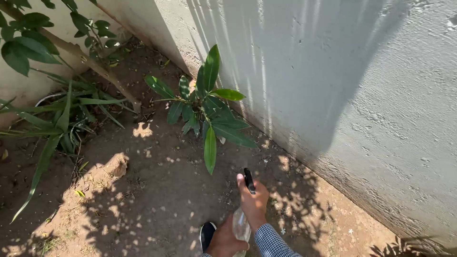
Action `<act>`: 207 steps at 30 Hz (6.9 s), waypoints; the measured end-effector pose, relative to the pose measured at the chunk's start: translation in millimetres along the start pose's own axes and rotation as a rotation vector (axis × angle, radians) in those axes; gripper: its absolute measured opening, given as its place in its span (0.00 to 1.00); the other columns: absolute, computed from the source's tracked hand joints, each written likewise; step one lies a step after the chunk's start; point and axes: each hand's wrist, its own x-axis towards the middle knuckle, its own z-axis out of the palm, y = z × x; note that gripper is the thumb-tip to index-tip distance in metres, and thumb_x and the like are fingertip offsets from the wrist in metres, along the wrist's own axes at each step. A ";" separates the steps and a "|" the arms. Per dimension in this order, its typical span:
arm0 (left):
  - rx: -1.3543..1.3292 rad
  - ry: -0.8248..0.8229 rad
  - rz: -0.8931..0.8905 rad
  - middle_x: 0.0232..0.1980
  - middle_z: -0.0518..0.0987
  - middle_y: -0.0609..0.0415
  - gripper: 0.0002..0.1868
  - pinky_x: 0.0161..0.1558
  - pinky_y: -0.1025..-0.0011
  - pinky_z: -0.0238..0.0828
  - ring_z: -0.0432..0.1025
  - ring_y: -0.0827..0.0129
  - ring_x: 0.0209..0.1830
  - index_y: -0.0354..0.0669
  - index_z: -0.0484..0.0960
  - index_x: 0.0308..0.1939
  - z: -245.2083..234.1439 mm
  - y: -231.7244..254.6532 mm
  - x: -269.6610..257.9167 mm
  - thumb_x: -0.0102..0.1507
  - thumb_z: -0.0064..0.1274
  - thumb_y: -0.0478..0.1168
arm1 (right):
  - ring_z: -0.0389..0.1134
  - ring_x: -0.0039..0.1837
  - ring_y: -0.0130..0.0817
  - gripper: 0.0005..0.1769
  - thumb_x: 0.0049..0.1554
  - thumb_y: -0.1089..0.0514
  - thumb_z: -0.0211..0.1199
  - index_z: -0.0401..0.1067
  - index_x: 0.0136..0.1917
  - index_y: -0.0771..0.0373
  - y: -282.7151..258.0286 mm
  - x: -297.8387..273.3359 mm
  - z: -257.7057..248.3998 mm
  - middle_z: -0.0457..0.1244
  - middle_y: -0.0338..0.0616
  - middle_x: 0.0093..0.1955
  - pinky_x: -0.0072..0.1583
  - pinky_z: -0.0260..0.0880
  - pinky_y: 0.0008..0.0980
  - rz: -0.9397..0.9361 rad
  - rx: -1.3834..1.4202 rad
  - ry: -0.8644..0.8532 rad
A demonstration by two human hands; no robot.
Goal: The person uses a spray bottle to mist a potted plant on a tiled ledge, then walks along a garden bed to spray several small flowering plants and a larger leafy shrub. The person holds the bottle with both hands and sprays each plant in sequence.
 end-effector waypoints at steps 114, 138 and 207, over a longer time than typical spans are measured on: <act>-0.419 0.001 -0.438 0.60 0.78 0.48 0.53 0.45 0.68 0.77 0.74 0.60 0.51 0.48 0.60 0.76 -77.3 -58.8 90.1 0.45 0.53 0.22 | 0.62 0.28 0.23 0.16 0.49 0.51 0.78 0.77 0.35 0.64 86.5 83.1 109.7 0.68 0.39 0.30 0.33 0.62 0.24 0.188 -0.031 -0.795; -0.477 0.049 -0.418 0.61 0.70 0.42 0.60 0.44 0.65 0.64 0.65 0.62 0.46 0.45 0.50 0.79 -77.9 -82.7 80.3 0.43 0.57 0.25 | 0.65 0.39 0.26 0.19 0.54 0.52 0.72 0.74 0.54 0.65 101.2 53.7 129.7 0.68 0.40 0.39 0.44 0.67 0.28 0.170 0.026 -0.806; -0.663 0.481 0.046 0.31 0.79 0.58 0.09 0.37 0.77 0.67 0.70 0.76 0.30 0.39 0.83 0.38 -118.7 14.5 126.3 0.63 0.61 0.42 | 0.68 0.68 0.41 0.56 0.36 0.66 0.69 0.54 0.77 0.58 122.3 -18.5 82.6 0.66 0.46 0.68 0.67 0.64 0.40 0.402 0.169 -0.961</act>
